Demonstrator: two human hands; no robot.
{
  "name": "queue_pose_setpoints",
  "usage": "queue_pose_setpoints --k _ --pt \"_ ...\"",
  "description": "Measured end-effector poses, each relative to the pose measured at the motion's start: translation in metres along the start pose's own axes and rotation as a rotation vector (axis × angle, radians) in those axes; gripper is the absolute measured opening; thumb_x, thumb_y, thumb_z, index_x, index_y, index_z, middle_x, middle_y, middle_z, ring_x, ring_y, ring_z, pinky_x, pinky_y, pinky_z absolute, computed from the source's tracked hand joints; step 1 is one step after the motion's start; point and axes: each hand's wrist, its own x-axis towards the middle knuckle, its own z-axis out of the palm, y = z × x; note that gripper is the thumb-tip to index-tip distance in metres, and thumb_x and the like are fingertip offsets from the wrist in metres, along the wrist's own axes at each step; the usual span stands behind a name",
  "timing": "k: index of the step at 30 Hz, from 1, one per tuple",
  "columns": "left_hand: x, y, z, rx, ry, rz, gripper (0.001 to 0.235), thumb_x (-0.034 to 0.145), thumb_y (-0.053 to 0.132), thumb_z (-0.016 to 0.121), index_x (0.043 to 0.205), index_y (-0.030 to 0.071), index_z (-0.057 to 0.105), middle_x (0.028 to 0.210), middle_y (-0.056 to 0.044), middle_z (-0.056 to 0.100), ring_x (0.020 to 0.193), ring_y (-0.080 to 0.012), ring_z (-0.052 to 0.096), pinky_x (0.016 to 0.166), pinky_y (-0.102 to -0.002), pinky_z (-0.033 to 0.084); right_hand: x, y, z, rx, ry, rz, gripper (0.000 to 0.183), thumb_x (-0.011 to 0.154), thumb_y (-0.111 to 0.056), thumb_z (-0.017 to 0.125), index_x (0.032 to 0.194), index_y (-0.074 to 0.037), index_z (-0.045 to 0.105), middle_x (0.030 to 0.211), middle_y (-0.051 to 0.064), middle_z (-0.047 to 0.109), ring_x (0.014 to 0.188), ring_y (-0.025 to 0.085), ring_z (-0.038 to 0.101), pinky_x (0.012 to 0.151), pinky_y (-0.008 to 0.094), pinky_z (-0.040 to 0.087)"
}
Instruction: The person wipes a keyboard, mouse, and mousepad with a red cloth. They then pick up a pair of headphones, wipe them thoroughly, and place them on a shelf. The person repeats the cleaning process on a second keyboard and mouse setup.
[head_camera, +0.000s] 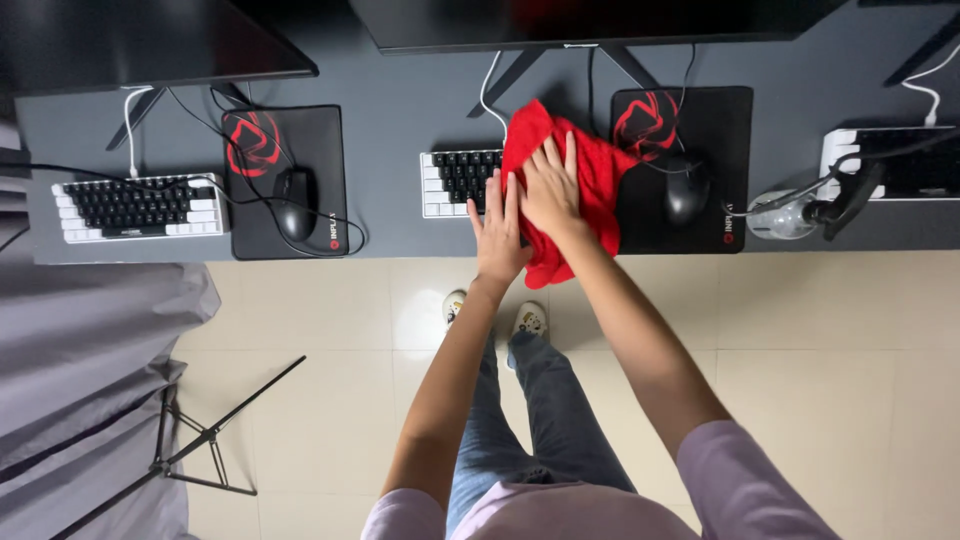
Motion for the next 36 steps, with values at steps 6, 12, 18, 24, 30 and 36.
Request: queue_pose_setpoints --k 6,12,18,24,30,36 --pt "0.002 -0.005 0.023 0.04 0.124 0.123 0.124 0.068 0.015 0.088 0.163 0.008 0.01 0.169 -0.013 0.017 0.157 -0.0374 0.012 0.122 -0.066 0.007 -0.06 -0.009 -0.005 0.094 0.0 0.132 0.021 0.093 -0.019 0.066 0.1 0.0 0.07 0.12 0.02 0.068 0.135 0.035 0.052 0.127 0.053 0.025" --pt "0.011 0.02 -0.004 -0.091 0.005 0.127 0.122 0.066 0.008 0.084 0.161 0.005 0.008 0.169 -0.011 0.018 0.156 -0.0427 0.009 0.123 -0.067 0.008 -0.139 0.025 0.038 1.114 0.173 0.655 0.031 0.105 -0.022 0.055 0.131 -0.005 0.06 0.132 0.014 0.066 0.128 0.028 0.06 0.118 0.047 0.041" --pt "0.051 0.043 0.028 0.292 0.0 0.296 0.127 0.068 0.018 0.09 0.166 0.012 0.01 0.173 -0.015 0.015 0.159 -0.0364 0.013 0.121 -0.067 0.013 -0.218 0.049 -0.007 2.186 0.18 0.684 0.054 0.108 -0.037 0.05 0.153 -0.008 0.044 0.152 0.008 0.054 0.142 0.026 0.049 0.121 0.047 0.035" --pt "0.083 0.064 0.014 0.265 -0.17 0.307 0.135 0.051 0.041 0.097 0.16 0.018 0.021 0.152 -0.012 0.038 0.146 -0.0387 0.028 0.118 -0.072 0.015 -0.249 0.059 -0.017 2.501 0.345 0.372 0.05 0.111 -0.041 0.052 0.152 -0.012 0.045 0.149 0.007 0.054 0.138 0.027 0.049 0.119 0.048 0.038" --pt "0.054 0.078 -0.079 -0.061 -0.103 0.447 0.13 0.047 0.031 0.098 0.158 0.017 0.033 0.143 -0.013 0.049 0.138 -0.0362 0.044 0.123 -0.061 0.022 -0.225 0.052 -0.073 2.498 0.369 0.163 0.028 0.117 -0.031 0.056 0.13 -0.007 0.056 0.122 0.009 0.066 0.109 0.022 0.063 0.1 0.039 0.052" --pt "0.005 0.083 -0.174 -0.488 0.013 0.446 0.124 0.058 0.021 0.096 0.162 0.01 0.03 0.15 -0.016 0.047 0.141 -0.0374 0.049 0.123 -0.049 0.037 -0.196 0.033 -0.076 2.128 0.183 0.44 0.041 0.099 -0.014 0.059 0.137 0.002 0.057 0.116 0.011 0.068 0.097 0.019 0.067 0.082 0.036 0.057"
